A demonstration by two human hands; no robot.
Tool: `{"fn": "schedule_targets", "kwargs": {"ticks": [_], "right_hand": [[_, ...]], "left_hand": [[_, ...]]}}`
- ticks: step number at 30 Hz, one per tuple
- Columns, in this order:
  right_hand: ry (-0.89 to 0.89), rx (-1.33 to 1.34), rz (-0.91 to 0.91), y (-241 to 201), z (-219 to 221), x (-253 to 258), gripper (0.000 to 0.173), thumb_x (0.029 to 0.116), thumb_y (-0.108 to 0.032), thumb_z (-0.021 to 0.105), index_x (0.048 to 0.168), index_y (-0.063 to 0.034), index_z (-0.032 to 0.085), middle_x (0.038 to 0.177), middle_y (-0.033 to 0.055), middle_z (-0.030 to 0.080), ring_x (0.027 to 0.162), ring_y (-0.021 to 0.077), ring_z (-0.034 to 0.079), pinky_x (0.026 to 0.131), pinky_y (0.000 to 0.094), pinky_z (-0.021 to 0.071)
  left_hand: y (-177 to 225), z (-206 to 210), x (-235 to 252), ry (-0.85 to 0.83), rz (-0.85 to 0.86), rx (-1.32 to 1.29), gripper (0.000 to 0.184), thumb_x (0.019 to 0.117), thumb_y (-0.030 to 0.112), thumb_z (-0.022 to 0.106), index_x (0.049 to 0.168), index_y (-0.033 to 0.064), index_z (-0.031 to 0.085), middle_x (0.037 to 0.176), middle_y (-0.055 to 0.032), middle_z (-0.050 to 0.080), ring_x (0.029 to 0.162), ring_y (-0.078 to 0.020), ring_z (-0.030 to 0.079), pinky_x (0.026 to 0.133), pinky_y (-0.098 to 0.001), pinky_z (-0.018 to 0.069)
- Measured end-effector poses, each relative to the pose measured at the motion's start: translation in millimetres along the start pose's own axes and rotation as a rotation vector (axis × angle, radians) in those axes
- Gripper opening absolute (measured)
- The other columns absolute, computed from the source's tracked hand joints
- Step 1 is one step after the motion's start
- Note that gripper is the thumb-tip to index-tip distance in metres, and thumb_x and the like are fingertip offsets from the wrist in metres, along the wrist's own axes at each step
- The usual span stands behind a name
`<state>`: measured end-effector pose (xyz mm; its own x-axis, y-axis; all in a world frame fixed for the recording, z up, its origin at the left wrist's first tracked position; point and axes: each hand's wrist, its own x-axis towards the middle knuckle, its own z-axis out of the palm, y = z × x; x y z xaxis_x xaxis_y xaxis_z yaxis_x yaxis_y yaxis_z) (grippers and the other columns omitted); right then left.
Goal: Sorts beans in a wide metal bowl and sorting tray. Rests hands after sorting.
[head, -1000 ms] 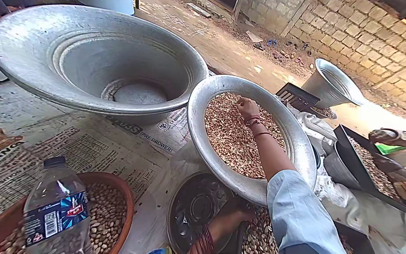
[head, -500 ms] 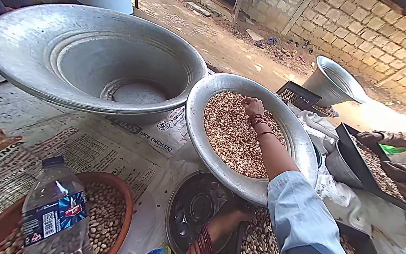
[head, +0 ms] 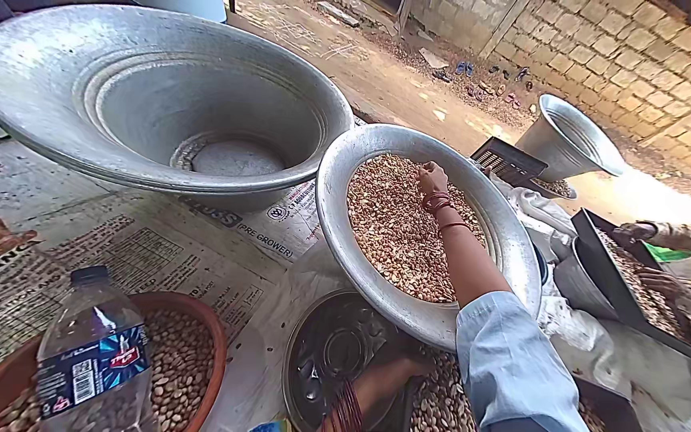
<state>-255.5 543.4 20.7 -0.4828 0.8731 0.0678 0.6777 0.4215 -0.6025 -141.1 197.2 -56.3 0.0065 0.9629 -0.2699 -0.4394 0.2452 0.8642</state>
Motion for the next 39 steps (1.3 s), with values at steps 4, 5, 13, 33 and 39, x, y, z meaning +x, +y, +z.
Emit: {"fn": "schedule_targets", "kwargs": {"ticks": [4, 5, 13, 33, 39], "right_hand": [[-0.156, -0.078, -0.191, 2, -3, -4, 0.024, 0.097, -0.017, 0.069, 0.116, -0.0018, 0.071, 0.101, 0.0217, 0.069, 0.09, 0.0333, 0.064, 0.085, 0.0553, 0.0477], [-0.186, -0.149, -0.264, 2, -4, -6, 0.024, 0.0935, -0.017, 0.074, 0.114, -0.0039, 0.074, 0.103, 0.0229, 0.071, 0.094, 0.0368, 0.066, 0.089, 0.0592, 0.0482], [-0.206, -0.283, -0.394, 4, -3, -11, 0.021, 0.0909, -0.013, 0.077, 0.111, -0.008, 0.078, 0.114, 0.0224, 0.073, 0.11, 0.0414, 0.066, 0.099, 0.0626, 0.0458], [-0.4, 0.569, -0.156, -32, 20, -37, 0.021, 0.1083, -0.017, 0.04, 0.097, -0.0079, 0.055, 0.06, -0.0074, 0.045, 0.044, 0.0002, 0.038, 0.041, 0.0166, 0.0327], [-0.86, 0.405, -0.167, -45, 51, -59, 0.024, 0.107, -0.012, 0.047, 0.124, -0.0072, 0.064, 0.068, -0.0039, 0.053, 0.049, 0.0017, 0.041, 0.044, 0.0185, 0.0336]], "left_hand": [[5, 2, -1, 0.025, -0.001, 0.032, 0.044, 0.0915, 0.008, 0.069, 0.132, -0.0031, 0.055, 0.122, -0.0121, 0.063, 0.109, -0.0113, 0.06, 0.097, -0.0295, 0.0497], [5, 3, -1, 0.031, 0.004, 0.043, 0.047, 0.0914, 0.007, 0.069, 0.134, -0.0049, 0.054, 0.125, -0.0143, 0.062, 0.111, -0.0124, 0.059, 0.098, -0.0296, 0.0486], [-2, 2, 6, 0.027, 0.035, 0.086, 0.047, 0.0899, 0.009, 0.07, 0.132, -0.006, 0.056, 0.124, -0.015, 0.063, 0.111, -0.0124, 0.059, 0.098, -0.0302, 0.0484], [5, 0, -2, 0.011, -0.041, 0.055, 0.037, 0.0883, 0.011, 0.068, 0.123, 0.001, 0.059, 0.107, -0.0068, 0.065, 0.097, -0.0107, 0.061, 0.088, -0.0319, 0.0508], [2, 0, -2, 0.023, -0.015, 0.075, 0.035, 0.0872, 0.014, 0.068, 0.119, 0.0008, 0.061, 0.106, -0.0062, 0.065, 0.097, -0.0105, 0.061, 0.088, -0.032, 0.0512]]}}
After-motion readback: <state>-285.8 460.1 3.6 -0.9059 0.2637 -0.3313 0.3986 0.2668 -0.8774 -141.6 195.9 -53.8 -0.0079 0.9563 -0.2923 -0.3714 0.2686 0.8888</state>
